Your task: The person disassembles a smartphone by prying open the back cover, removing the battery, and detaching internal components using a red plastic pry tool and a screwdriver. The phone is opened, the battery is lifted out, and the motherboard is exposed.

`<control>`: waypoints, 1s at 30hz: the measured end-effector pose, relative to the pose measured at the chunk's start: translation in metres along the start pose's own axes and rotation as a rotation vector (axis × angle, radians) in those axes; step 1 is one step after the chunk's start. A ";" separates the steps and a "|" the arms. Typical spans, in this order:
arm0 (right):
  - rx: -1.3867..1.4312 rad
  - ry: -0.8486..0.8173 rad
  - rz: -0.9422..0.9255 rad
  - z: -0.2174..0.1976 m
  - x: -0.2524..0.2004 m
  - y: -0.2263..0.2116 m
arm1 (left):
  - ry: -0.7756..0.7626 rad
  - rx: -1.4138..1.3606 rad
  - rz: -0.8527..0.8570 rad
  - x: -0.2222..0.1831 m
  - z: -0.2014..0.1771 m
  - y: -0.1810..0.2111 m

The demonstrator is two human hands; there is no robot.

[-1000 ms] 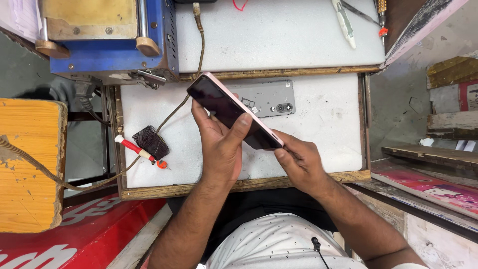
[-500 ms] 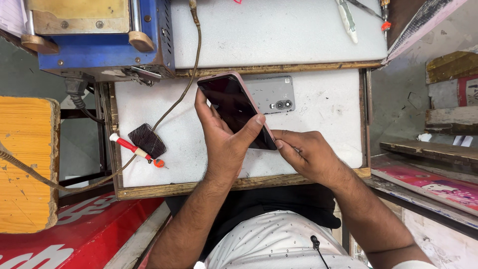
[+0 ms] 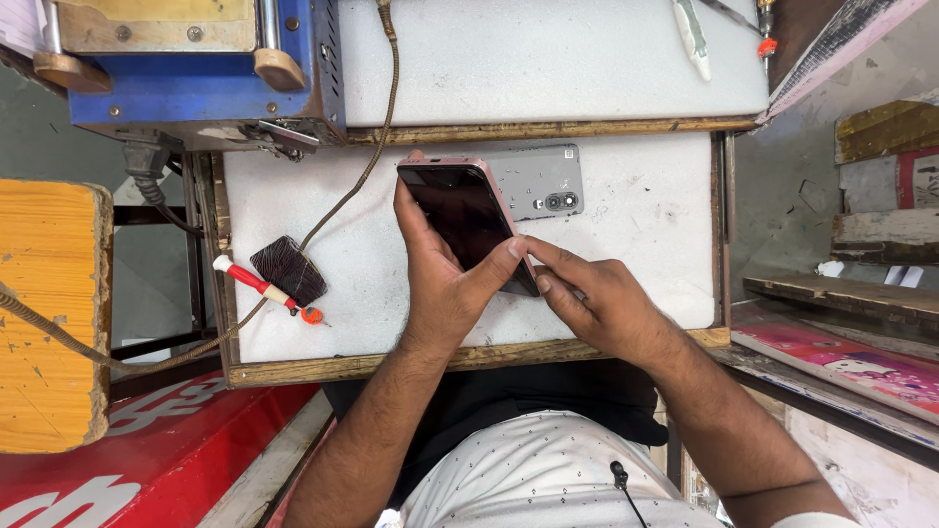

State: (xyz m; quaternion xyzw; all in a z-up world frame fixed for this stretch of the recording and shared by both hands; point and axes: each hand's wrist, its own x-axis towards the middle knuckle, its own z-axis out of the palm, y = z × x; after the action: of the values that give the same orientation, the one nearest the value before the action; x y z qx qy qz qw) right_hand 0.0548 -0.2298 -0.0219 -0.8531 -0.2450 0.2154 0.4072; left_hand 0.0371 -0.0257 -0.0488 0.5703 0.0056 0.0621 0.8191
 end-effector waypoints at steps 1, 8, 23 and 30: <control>-0.009 0.035 -0.075 0.002 0.000 0.001 | -0.001 0.008 0.006 0.000 0.000 -0.001; -0.126 0.150 -0.207 0.010 0.001 0.004 | -0.014 0.105 0.040 0.000 0.001 0.003; -0.080 0.286 -0.249 -0.013 0.009 -0.013 | -0.172 0.461 0.044 -0.004 0.017 0.033; -0.131 0.369 -0.293 -0.019 0.008 -0.016 | -0.125 0.677 0.168 -0.005 0.022 0.036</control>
State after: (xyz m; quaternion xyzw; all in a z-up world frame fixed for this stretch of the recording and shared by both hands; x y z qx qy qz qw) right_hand 0.0683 -0.2273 0.0011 -0.8579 -0.3008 -0.0218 0.4160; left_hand 0.0306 -0.0340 -0.0076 0.8107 -0.0713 0.0887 0.5743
